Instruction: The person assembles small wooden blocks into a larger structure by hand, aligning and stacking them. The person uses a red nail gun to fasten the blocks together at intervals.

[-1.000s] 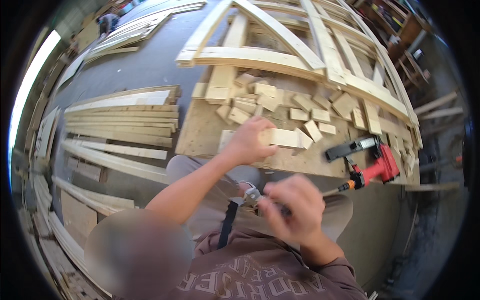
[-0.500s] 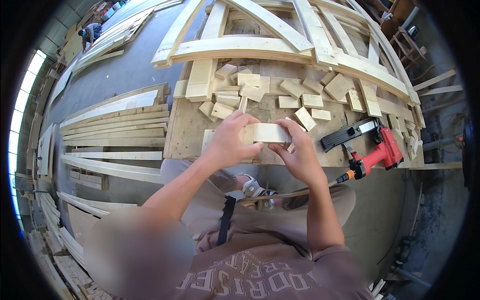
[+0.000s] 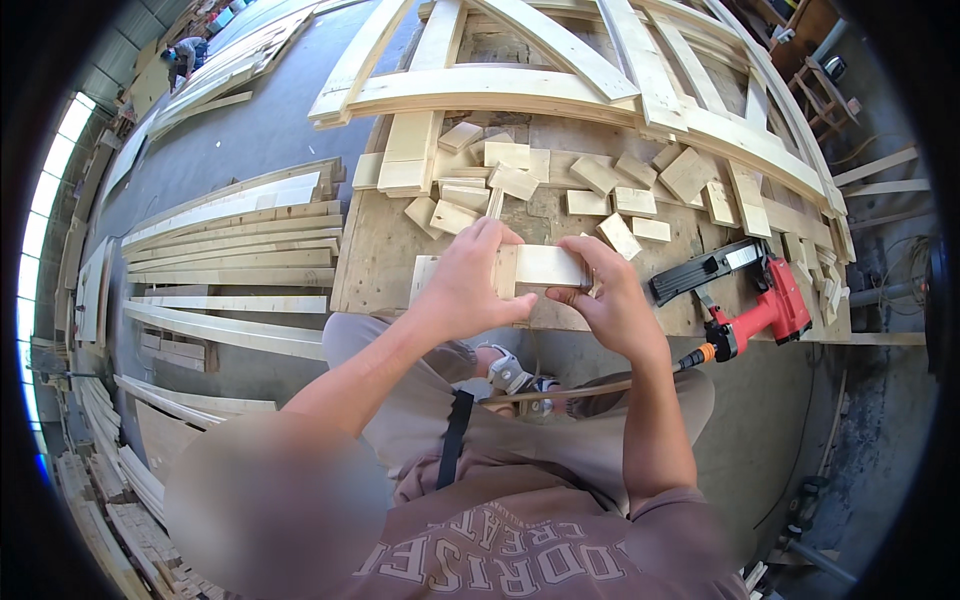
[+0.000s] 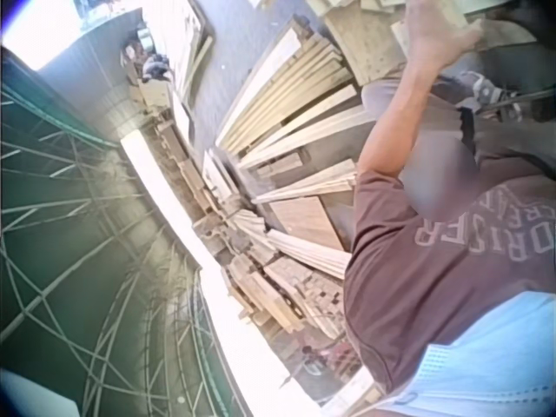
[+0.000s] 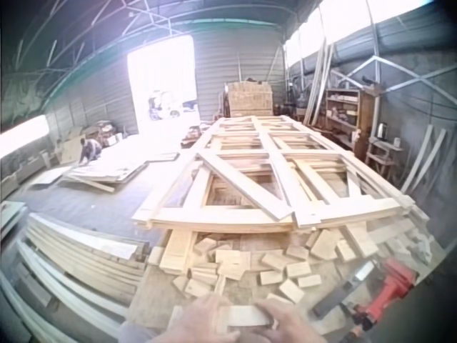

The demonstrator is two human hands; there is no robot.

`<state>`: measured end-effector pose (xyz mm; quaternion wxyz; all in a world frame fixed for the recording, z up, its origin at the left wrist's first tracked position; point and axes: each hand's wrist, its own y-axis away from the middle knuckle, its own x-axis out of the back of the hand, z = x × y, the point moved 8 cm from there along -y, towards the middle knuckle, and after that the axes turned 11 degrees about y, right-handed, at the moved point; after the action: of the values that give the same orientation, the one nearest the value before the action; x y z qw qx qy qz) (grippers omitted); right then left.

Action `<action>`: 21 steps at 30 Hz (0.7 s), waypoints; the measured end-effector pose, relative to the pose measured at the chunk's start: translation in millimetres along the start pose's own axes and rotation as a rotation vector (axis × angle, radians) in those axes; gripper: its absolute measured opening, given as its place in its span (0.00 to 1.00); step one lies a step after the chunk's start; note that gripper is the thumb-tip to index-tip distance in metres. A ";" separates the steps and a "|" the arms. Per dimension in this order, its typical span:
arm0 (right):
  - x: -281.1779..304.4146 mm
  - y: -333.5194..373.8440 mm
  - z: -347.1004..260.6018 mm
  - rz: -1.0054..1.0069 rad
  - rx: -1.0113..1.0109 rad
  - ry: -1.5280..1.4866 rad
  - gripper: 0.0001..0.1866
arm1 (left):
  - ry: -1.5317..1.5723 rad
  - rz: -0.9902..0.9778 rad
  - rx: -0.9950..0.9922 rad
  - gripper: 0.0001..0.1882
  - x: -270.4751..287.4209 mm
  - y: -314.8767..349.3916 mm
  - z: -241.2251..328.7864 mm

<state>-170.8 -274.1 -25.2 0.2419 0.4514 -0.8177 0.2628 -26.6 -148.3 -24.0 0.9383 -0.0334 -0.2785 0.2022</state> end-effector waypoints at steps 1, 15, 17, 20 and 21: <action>1.0 -0.4 -1.0 0.008 0.006 -0.004 0.30 | -0.005 0.001 0.000 0.33 -0.2 -0.1 0.2; 0.2 1.6 1.6 -0.029 -0.036 0.011 0.31 | 0.040 -0.047 0.054 0.41 -1.7 -0.7 -4.8; -0.3 1.4 2.2 -0.037 -0.065 -0.004 0.32 | 0.139 -0.043 0.052 0.49 5.3 3.0 -5.2; 0.1 1.7 -2.2 -0.026 -0.065 -0.014 0.31 | 0.251 0.028 0.028 0.62 28.6 18.9 -6.8; 1.6 2.4 -3.6 -0.007 -0.044 -0.002 0.31 | 0.221 0.044 0.020 0.65 36.8 28.2 -15.2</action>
<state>-173.1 -271.6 -22.1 0.2517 0.4490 -0.8221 0.2433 -0.5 -107.0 -23.1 0.9589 -0.0521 -0.1707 0.2208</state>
